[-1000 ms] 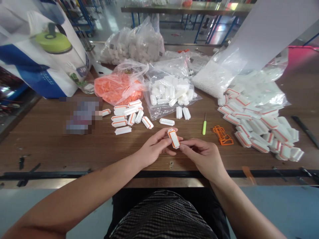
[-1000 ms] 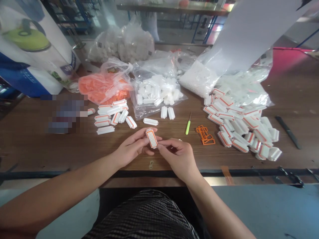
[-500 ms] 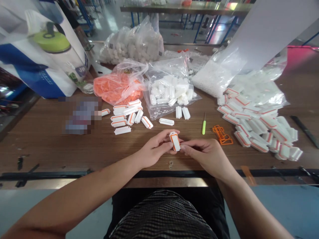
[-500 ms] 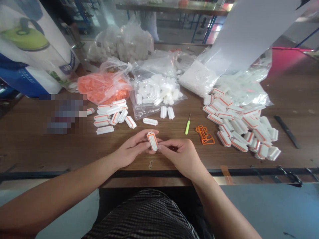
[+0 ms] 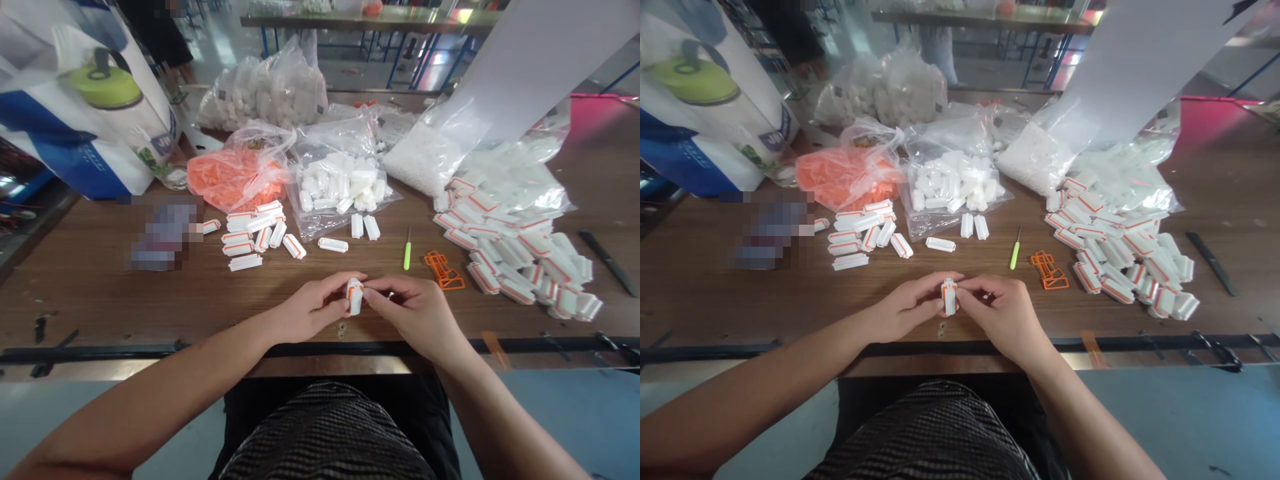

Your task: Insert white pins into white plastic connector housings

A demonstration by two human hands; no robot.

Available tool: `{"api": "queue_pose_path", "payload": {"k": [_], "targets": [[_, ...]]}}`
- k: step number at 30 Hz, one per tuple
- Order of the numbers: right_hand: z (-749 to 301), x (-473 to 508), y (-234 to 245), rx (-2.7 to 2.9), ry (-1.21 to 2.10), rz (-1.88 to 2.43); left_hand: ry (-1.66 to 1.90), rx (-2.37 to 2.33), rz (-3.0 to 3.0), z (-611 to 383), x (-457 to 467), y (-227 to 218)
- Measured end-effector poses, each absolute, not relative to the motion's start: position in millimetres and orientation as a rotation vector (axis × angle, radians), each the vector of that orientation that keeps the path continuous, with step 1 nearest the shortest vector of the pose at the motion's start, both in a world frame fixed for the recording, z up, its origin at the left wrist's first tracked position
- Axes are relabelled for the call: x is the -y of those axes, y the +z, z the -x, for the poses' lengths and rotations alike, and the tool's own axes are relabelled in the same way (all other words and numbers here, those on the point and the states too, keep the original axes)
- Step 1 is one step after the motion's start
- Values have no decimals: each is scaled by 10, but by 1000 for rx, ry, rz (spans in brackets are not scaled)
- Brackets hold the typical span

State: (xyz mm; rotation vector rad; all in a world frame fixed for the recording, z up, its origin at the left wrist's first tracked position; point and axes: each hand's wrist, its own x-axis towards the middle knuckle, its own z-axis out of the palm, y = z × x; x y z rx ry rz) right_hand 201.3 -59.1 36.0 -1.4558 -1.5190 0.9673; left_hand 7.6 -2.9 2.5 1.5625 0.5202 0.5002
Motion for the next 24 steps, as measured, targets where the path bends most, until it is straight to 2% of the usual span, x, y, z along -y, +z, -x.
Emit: {"api": "queue_pose_path", "payload": {"k": [8,14,17,21,24], "targets": [[-2035,569,342,1486,1123,1506,410,-472,-1565,-55,-20,60],[-1925,571,217,1464,872,1455,508,-520,-1173,-97,-22,-10],[-1907,576,176,1471,910,1442,546,-517,-1133,-118,-14,-26],[-1919,608,166,1538,956,1469,668,-592,-1281,-61,-102,35],[-2008,618,195,1543,868,1535,926,-991,-1686,96,-273,190]]}}
